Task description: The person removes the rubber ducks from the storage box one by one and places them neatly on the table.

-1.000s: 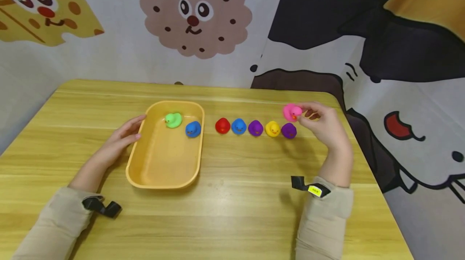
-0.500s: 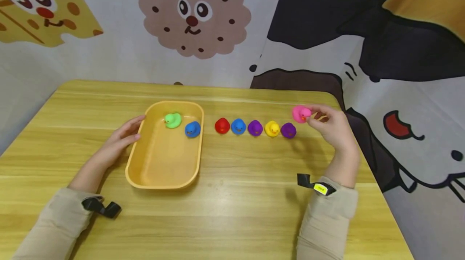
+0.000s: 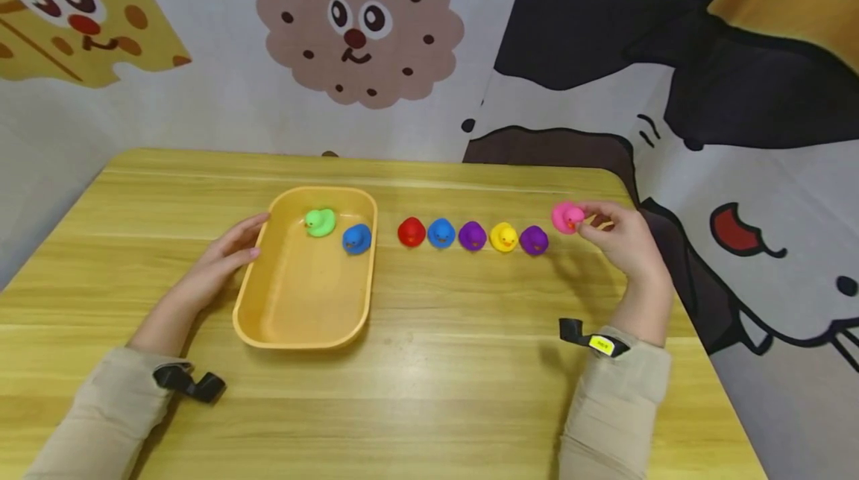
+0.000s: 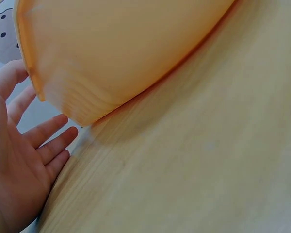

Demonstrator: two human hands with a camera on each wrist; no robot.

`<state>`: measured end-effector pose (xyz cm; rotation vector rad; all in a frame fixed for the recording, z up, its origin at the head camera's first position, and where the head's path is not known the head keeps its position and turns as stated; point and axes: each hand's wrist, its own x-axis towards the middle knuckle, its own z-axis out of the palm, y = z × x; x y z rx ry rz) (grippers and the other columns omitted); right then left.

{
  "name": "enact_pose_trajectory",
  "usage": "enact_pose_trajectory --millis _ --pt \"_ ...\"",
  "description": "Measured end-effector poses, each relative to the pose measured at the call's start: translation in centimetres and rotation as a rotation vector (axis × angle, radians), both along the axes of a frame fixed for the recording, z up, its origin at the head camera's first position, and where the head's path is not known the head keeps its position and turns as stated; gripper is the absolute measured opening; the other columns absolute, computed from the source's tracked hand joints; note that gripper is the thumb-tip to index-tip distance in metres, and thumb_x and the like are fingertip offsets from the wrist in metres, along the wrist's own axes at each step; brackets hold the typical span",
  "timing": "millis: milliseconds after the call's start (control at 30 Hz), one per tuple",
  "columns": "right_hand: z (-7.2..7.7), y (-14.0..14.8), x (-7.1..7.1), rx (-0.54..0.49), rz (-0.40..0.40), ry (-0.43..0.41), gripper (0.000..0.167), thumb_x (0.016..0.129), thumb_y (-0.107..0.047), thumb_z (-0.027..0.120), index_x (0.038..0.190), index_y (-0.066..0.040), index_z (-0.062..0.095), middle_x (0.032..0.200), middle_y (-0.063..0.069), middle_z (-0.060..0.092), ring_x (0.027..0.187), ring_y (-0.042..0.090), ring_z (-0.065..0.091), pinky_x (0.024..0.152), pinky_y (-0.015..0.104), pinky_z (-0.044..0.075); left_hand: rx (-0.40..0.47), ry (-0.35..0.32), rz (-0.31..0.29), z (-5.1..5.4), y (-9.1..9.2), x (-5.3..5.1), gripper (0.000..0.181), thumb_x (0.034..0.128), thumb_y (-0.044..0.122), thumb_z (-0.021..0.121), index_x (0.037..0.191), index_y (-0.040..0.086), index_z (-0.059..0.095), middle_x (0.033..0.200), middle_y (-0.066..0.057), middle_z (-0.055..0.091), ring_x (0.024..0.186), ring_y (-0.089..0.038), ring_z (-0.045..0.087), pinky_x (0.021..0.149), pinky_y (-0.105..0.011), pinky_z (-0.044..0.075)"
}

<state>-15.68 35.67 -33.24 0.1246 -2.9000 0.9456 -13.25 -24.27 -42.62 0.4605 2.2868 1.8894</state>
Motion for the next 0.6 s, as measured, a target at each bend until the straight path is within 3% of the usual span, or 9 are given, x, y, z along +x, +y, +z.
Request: enact_pose_trajectory --millis 267,600 --pt "-0.8 0.7 -0.1 0.024 0.026 -0.06 0.041 0.095 -0.028 0.06 0.125 0.0 0.058 0.109 0.019 0.058 0.095 0.025 0.045 0.075 0.035 0.039 0.011 0.0 0.003 -0.1 0.1 0.0 0.055 0.0994 0.014 0.052 0.151 0.013 0.031 0.149 -0.021 0.033 0.129 -0.021 0.04 0.097 -0.019 0.036" --pt "-2.2 1.8 -0.5 0.043 0.038 -0.111 0.04 0.093 -0.025 0.063 0.124 0.0 0.059 0.106 0.017 0.056 0.094 0.027 0.043 0.07 0.034 0.04 0.006 -0.003 0.0 0.0 0.1 0.0 0.055 0.0996 0.014 0.051 0.151 0.013 0.031 0.15 -0.021 0.032 0.13 -0.025 0.038 0.098 -0.02 0.035"
